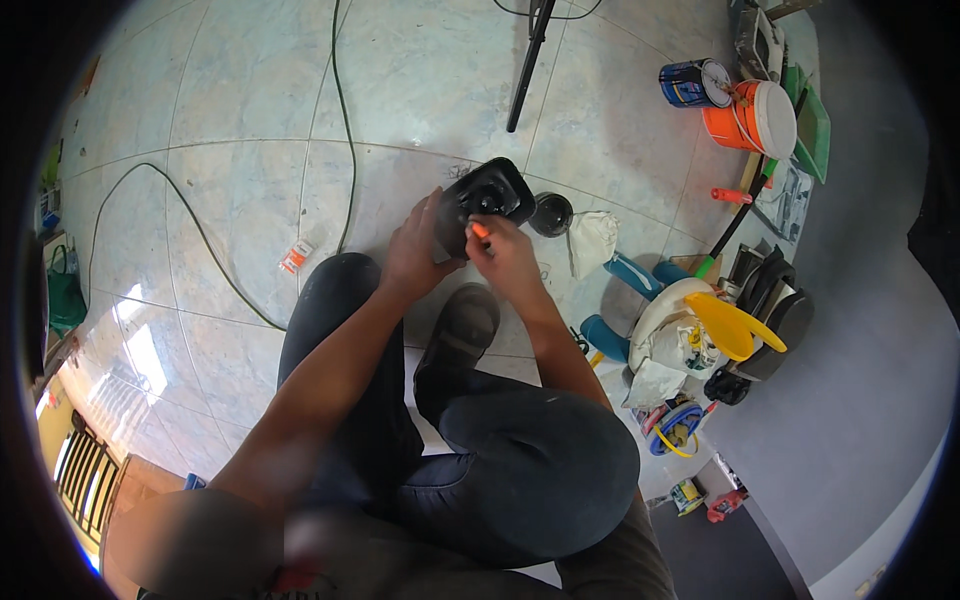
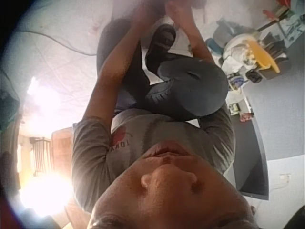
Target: The person prepares and mixes black paint in a small plastic container while sitting on the floor. They use a small brush to stir the paint and then open another can of paint to continue the process.
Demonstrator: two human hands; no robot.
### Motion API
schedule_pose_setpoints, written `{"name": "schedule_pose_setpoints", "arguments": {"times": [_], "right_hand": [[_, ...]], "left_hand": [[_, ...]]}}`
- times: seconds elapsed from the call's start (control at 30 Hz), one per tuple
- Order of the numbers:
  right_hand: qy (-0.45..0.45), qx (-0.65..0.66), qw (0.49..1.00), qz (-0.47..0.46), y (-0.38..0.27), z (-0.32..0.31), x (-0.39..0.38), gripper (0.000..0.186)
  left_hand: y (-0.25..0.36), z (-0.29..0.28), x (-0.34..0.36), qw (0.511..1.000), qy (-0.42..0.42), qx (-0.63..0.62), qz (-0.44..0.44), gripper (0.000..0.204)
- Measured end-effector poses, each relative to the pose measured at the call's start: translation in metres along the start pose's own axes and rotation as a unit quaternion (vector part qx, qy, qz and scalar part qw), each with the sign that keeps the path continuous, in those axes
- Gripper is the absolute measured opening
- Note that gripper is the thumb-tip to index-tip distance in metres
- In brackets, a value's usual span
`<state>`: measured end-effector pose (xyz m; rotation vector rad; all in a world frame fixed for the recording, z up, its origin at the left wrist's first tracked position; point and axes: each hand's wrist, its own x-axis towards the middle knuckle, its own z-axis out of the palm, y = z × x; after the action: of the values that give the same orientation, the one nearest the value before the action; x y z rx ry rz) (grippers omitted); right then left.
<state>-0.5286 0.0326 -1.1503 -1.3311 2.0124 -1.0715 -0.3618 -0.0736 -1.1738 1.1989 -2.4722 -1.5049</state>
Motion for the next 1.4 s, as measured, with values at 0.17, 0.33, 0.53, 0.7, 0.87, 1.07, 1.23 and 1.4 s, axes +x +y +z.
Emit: {"name": "schedule_pose_setpoints", "arguments": {"times": [0.17,0.33,0.53,0.7,0.87,1.07,1.23,1.4], "right_hand": [[0.068,-0.082,0.994,0.000,0.018,-0.025,0.013,0.022],[-0.004,-0.066,0.997,0.041,0.005,-0.024,-0.012,0.022],[0.003,-0.004,1.000,0.005,0.003,-0.001,0.013,0.021],[0.054,-0.129,0.990,0.014,0.013,-0.028,0.013,0.023],[0.003,-0.088,0.996,0.030,-0.001,-0.012,-0.010,0.017],[0.069,-0.045,0.996,-0.013,0.012,-0.014,0.019,0.025],[0.062,-0.106,0.992,-0.010,-0.001,-0.037,0.027,0.028],[0.047,-0.136,0.989,-0.023,0.000,-0.035,0.028,0.029]], "left_hand": [[0.000,-0.003,-0.002,1.000,0.006,0.013,-0.001,0.130],[-0.001,-0.002,-0.001,1.000,-0.008,0.014,-0.012,0.130],[0.002,-0.002,0.001,1.000,-0.006,-0.005,-0.006,0.129],[0.000,-0.003,-0.002,0.999,0.029,0.018,0.010,0.129],[-0.001,-0.004,0.000,1.000,-0.010,0.005,-0.018,0.129],[0.002,0.000,0.002,1.000,0.007,0.007,0.003,0.129],[0.000,-0.005,-0.002,1.000,0.024,0.018,0.010,0.129],[0.004,-0.003,0.001,0.999,0.027,0.020,0.013,0.129]]}}
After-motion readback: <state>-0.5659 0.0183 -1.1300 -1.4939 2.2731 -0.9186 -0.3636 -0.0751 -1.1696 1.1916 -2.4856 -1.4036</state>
